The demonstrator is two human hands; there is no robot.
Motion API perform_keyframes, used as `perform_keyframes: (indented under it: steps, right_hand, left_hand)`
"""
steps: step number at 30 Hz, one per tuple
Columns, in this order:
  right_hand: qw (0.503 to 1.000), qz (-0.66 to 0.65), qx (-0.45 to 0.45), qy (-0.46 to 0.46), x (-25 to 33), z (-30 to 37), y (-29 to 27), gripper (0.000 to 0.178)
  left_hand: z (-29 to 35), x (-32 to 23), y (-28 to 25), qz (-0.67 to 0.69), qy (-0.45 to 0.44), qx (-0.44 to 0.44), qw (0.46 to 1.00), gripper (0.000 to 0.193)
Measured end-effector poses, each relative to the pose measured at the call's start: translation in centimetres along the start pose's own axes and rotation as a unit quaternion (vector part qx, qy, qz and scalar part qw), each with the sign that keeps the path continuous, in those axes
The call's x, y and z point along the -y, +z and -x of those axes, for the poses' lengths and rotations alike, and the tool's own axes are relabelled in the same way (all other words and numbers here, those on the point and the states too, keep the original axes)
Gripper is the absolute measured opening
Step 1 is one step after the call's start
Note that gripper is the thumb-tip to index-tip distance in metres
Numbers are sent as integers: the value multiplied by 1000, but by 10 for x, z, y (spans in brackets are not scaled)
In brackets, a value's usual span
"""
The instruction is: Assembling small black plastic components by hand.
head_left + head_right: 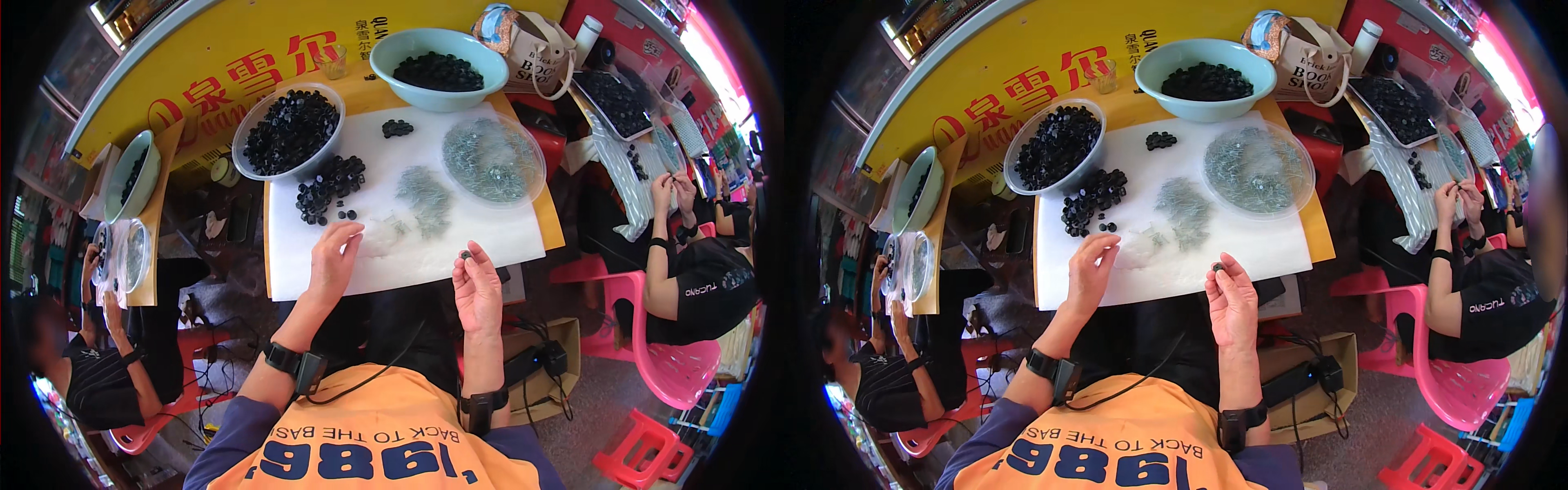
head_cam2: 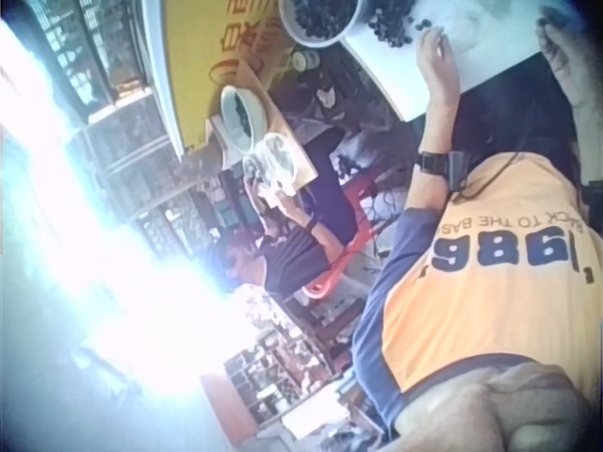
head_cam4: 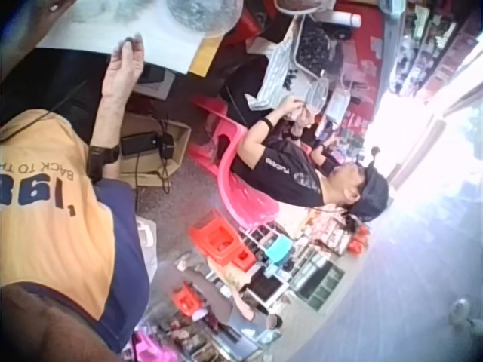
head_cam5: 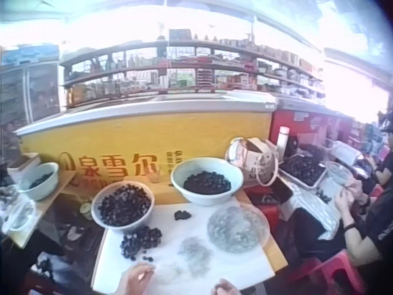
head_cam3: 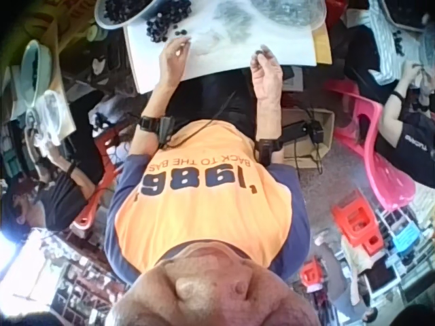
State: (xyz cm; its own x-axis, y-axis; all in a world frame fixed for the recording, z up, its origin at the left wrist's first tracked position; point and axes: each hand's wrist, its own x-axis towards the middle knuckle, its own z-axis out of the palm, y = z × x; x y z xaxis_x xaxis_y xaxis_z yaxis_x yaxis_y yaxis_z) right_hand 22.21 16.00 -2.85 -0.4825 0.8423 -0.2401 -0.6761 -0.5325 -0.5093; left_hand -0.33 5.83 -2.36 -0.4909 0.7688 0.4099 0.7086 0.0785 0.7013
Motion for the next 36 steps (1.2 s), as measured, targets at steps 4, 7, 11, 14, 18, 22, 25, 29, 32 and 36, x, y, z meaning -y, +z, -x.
perform_keyframes:
  steps: [4,7,11,14,18,22,25,29,32,36]
  right_hand:
    - [1000,3,13,15,-3,0,-2,27]
    - [1000,6,15,22,-4,2,-2,25]
    - [998,42,30,48,-7,4,0,24]
    - [995,56,50,71,-5,10,10,24]
    - [991,63,81,88,-5,18,20,21]
    - [986,75,95,115,-6,26,47,23]
    - [980,120,124,102,-8,29,61,24]
    - [969,164,160,92,-13,31,66,24]
    - [967,177,163,85,-15,33,68,24]
    - [949,270,155,55,-16,36,74,23]
  left_hand:
    - [-19,3,7,-4,-41,10,999,16]
    - [-30,7,15,-67,12,48,996,13]
    - [-34,12,21,-110,32,113,987,12]
    - [-29,4,17,-79,32,98,992,12]
    - [-24,-60,-18,175,-145,155,961,9]
    - [-9,-97,-50,384,-191,210,879,7]
    - [-5,-97,-58,412,-213,208,861,7]
    - [0,-94,-61,406,-229,204,861,8]
    - [2,-93,-64,385,-215,209,873,7]
    - [4,-93,-68,322,-185,204,906,7]
